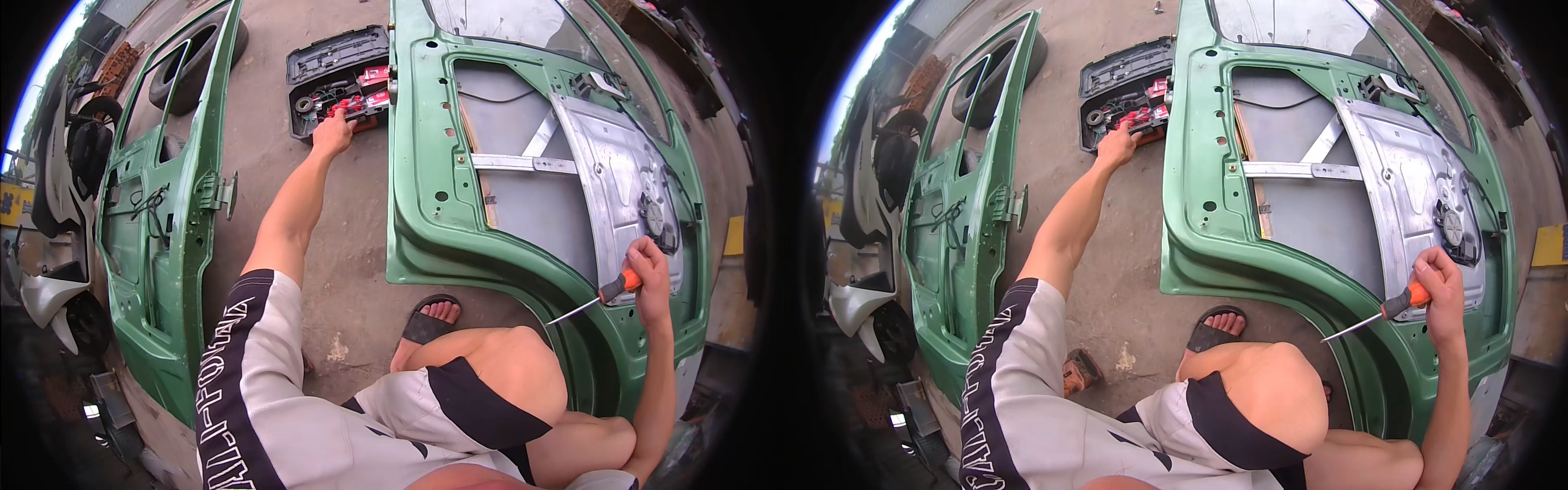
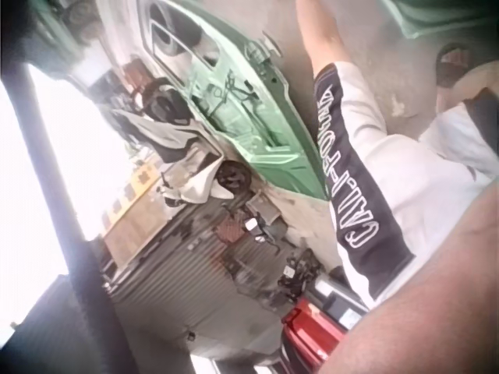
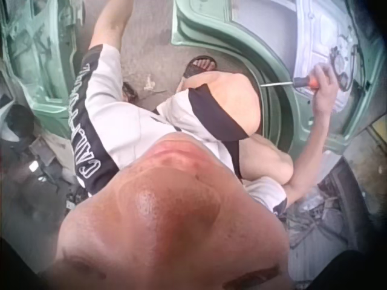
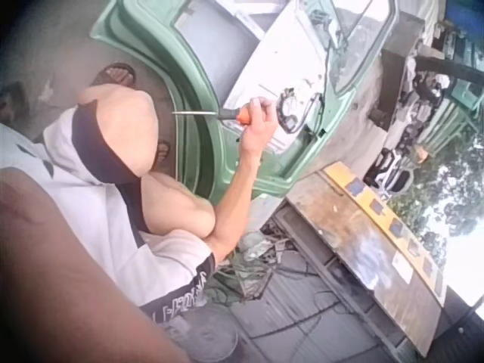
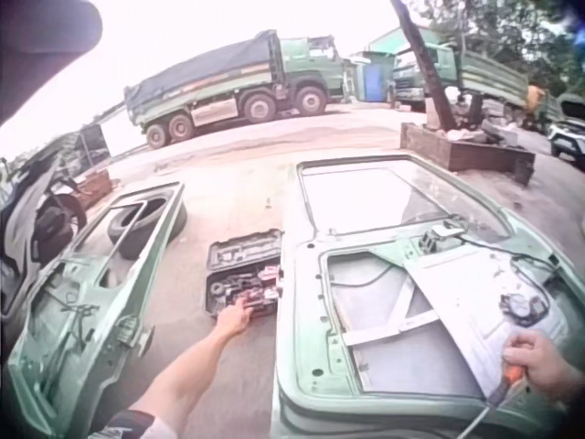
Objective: The person removes a plastic film and manipulates the wiring and internal mechanisms of a green car door using a screwdriver and by hand.
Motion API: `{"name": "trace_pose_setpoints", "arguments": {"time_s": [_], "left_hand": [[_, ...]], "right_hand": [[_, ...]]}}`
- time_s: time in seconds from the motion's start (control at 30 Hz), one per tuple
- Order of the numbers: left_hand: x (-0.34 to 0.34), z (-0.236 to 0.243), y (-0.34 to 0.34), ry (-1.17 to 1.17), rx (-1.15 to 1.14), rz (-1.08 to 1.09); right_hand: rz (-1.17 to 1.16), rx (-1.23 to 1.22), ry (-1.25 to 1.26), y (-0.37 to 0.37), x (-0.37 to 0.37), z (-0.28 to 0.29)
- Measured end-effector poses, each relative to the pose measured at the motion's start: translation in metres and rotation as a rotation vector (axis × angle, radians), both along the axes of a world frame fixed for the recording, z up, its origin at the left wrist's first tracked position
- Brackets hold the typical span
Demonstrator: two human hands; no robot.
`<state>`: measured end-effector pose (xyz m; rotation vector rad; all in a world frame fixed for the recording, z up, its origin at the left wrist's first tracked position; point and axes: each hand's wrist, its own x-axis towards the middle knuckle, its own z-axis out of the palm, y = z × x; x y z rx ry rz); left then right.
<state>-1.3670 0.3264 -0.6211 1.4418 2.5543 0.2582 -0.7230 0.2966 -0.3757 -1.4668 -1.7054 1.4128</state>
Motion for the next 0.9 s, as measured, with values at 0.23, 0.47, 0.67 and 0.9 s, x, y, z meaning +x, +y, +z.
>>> {"name": "trace_pose_setpoints", "arguments": {"time_s": [0.23,0.47,0.67,0.9], "left_hand": [[-0.032,-0.019,0.015,0.274,0.030,-0.209],[-0.041,-0.022,0.008,0.289,0.039,-0.354],[-0.013,-0.003,-0.062,0.170,-0.057,-0.372],[0.027,0.020,-0.165,0.050,-0.211,-0.352]], "right_hand": [[-0.158,-0.014,0.155,0.003,-0.014,-0.001],[-0.187,-0.086,0.235,0.011,-0.020,0.000],[-0.209,-0.096,0.246,0.017,-0.018,-0.005],[-0.307,-0.127,0.317,0.040,-0.020,-0.028]]}}
